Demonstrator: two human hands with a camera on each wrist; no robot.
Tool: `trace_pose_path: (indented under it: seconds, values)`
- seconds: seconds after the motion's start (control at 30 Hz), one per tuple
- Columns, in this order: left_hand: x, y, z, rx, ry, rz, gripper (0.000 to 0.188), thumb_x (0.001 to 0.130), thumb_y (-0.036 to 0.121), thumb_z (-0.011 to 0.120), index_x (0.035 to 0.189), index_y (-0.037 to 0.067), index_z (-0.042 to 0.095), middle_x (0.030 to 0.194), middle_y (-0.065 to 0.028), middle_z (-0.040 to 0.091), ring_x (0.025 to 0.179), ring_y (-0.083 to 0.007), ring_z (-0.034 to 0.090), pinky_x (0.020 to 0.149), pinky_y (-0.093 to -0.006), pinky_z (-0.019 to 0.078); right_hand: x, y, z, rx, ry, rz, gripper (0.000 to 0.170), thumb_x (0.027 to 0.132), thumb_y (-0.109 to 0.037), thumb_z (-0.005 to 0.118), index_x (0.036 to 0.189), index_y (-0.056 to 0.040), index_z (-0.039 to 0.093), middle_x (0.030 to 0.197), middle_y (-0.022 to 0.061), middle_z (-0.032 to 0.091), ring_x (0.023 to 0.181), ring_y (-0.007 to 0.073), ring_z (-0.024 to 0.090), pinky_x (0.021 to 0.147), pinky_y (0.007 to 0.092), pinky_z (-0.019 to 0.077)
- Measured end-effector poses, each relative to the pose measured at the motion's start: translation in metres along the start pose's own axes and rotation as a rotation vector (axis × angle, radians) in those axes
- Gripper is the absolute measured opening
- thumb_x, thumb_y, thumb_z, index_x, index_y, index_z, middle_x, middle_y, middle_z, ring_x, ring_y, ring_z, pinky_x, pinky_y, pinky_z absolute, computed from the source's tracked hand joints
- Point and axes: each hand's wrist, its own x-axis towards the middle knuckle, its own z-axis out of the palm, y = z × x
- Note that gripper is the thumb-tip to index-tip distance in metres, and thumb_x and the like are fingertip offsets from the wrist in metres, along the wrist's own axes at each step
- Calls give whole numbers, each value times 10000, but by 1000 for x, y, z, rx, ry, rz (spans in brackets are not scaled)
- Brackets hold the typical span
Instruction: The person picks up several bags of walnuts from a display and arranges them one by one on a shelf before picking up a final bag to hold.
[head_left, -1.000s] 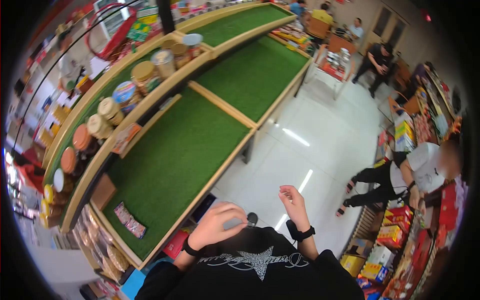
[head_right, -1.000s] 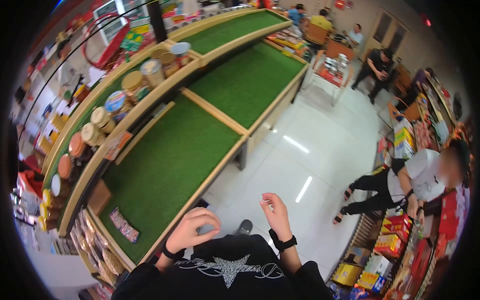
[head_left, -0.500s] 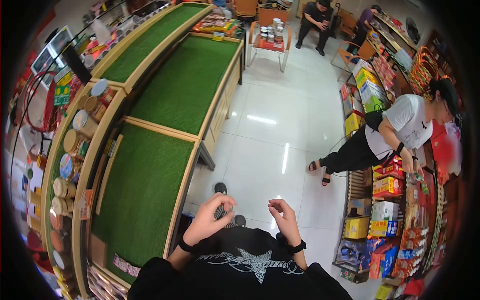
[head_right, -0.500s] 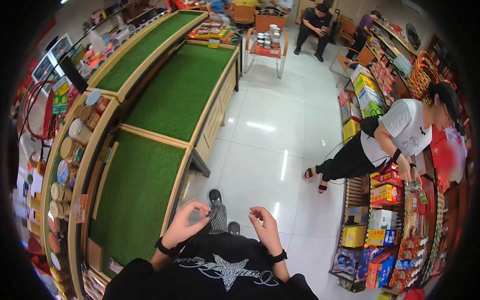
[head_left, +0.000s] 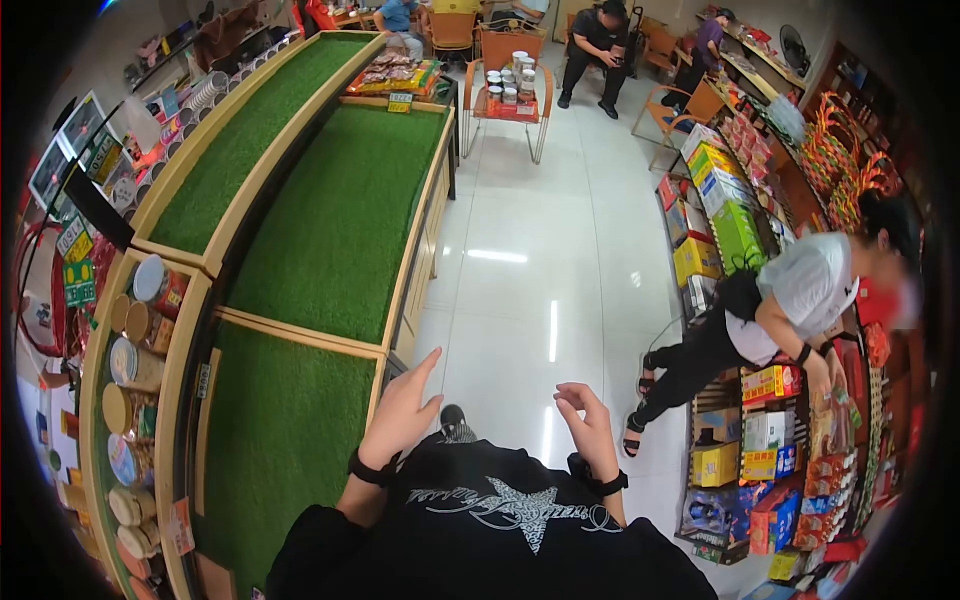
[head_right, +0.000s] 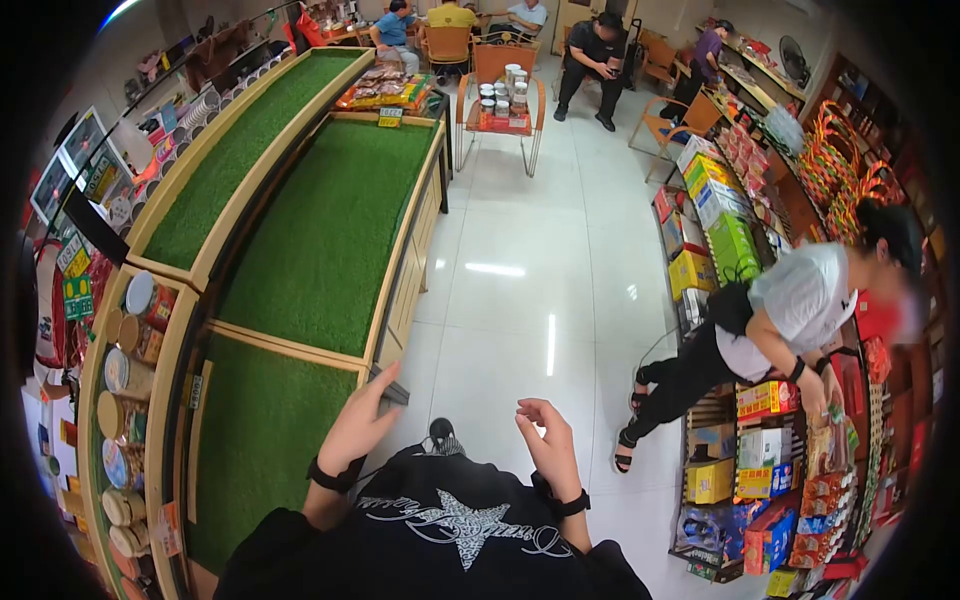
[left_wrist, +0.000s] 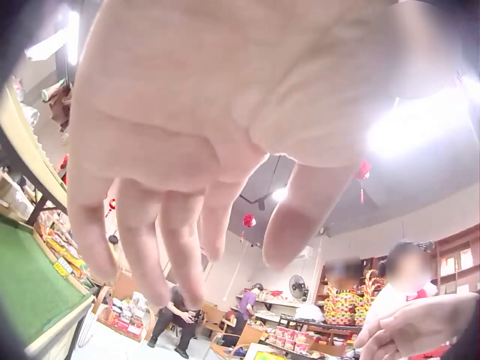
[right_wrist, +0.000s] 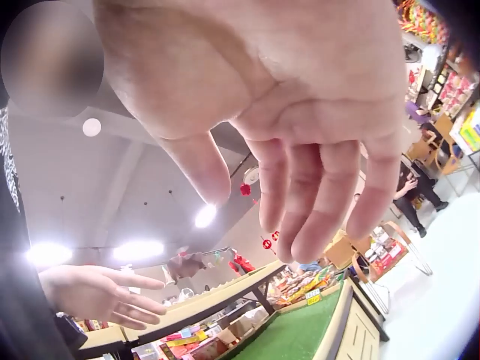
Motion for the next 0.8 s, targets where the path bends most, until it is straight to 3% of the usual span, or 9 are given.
trace_pose_path:
  seconds: [0.03,0.07,0.13,0.17,0.3,0.47,0.63,0.8]
  values:
    - [10,-5,-5,-64,79,7,500,765,37,567,1248,33,438,1089,-176,571,1051,-327,530,889,-375,410,13,-5,4,-7,-38,-32,218,827,-128,587,1011,-12,576,894,108,640,841,191,607,775,302,448]
    - [20,-10,-11,-63,79,1,500,765,37,567,1248,33,438,1089,-176,571,1051,-327,530,889,-375,410,26,-9,10,-11,-77,-58,218,826,-126,585,1012,-11,575,897,109,639,842,194,608,776,304,448]
    - [38,-20,-21,-297,122,-152,371,781,14,577,1146,6,512,932,-73,605,909,-179,581,862,-291,424,50,-14,18,-45,-78,-98,220,824,-126,585,1012,-12,576,896,112,639,841,200,609,772,303,449]
    - [48,-20,-24,-372,196,-144,271,803,8,575,1073,11,548,810,-11,569,804,-98,551,788,-245,432,60,-15,21,-85,-77,-143,222,823,-127,584,1012,-12,576,895,115,638,841,206,611,768,303,451]
    - [90,-24,-39,-671,225,-281,268,799,2,599,1060,20,539,778,11,558,752,-67,522,706,-220,419,94,-21,38,-61,-81,-97,220,819,-122,583,1008,-10,578,884,119,636,837,209,612,750,302,456]
    - [121,-36,-42,-640,286,-232,308,766,-13,631,1058,31,542,794,10,566,777,-78,536,728,-229,425,135,-12,51,-48,-166,-43,225,804,-109,590,997,4,569,850,109,626,789,196,600,725,298,460]
    - [163,-45,-40,-405,303,-205,383,724,-4,662,1086,39,541,855,-25,588,854,-112,562,835,-274,438,195,-7,54,-41,-241,-66,229,797,-111,596,992,5,568,842,106,622,774,196,596,722,299,460]
    - [223,-34,-32,-302,345,-189,301,755,0,616,1052,20,571,927,-68,635,876,-138,593,826,-286,454,266,-6,36,-40,-255,-139,229,798,-115,596,991,5,569,844,109,623,779,197,598,723,300,463]
